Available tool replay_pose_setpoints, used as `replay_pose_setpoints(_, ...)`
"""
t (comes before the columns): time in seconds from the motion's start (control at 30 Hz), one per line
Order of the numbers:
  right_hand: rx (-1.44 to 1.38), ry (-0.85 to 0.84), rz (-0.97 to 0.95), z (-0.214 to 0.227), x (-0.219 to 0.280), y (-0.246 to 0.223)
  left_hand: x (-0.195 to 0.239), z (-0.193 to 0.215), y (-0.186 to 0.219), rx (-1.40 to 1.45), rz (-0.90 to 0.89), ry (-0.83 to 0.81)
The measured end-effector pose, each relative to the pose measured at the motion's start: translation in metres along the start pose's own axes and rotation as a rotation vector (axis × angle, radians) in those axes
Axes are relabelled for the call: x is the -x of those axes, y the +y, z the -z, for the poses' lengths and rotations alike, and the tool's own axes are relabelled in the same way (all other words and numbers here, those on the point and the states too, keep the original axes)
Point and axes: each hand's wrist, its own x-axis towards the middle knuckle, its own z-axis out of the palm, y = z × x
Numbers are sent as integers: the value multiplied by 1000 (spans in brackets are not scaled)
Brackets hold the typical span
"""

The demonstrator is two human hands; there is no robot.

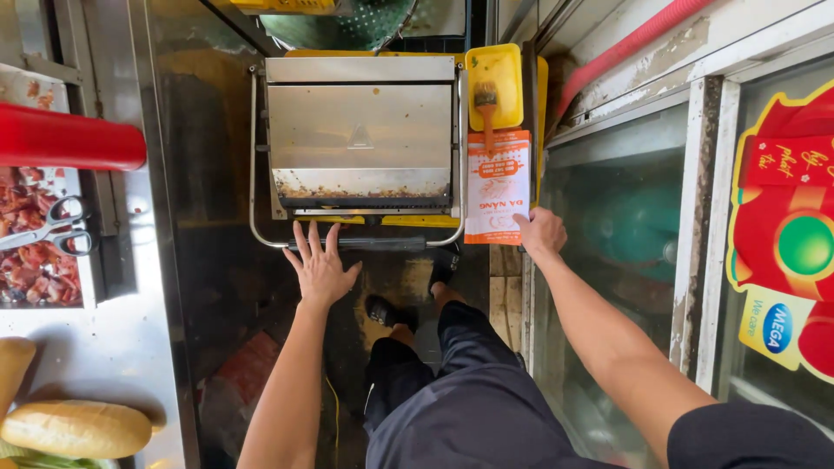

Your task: Preparing and toasting banh mi sandwiches at a food stall.

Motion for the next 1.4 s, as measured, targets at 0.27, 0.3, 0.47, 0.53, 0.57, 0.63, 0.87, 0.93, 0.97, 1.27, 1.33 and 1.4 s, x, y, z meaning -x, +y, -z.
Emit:
replay_pose_setpoints(0.27, 113, 237, 345, 16, 4, 12, -4, 43, 32, 116, 37, -157)
replay_pose_setpoints(0.3, 114, 239, 351, 32, 11, 1, -4, 40, 49, 119, 40, -153)
replay_pose_setpoints(0.47, -459, 30, 353, 124, 64, -78, 5, 62, 161, 410, -524, 199)
replay_pose_setpoints(0.53, -685, -81, 460, 118, 45, -77, 3, 71, 194, 425, -574, 319)
replay_pose_setpoints(0.57, -913, -195, 537, 113, 36, -79, 3, 75, 208, 434, -639, 424)
replay_pose_setpoints(0.63, -922, -248, 586, 150, 61, -113, -4, 65, 210, 551, -527, 515)
replay_pose_setpoints(0.87, -485, -154, 1267, 196, 111, -196, 35, 162, 145, 630, -422, 679)
replay_pose_setpoints(0.93, -500, -261, 1407, 191, 123, -227, 55, 179, 112, 574, -433, 684)
replay_pose_setpoints(0.97, -514, -356, 1513, 188, 131, -241, 68, 186, 97, 527, -467, 662)
replay_pose_setpoints(1.27, -389, -850, 1744, 124, 282, -345, 192, 156, -16, 465, 34, 712)
replay_pose_setpoints(1.33, -298, -901, 1931, 105, 324, -363, 236, 139, -38, 953, 134, 732)
replay_pose_setpoints(1.4, -231, -943, 2109, 83, 371, -369, 291, 128, -55, 1436, 195, 761)
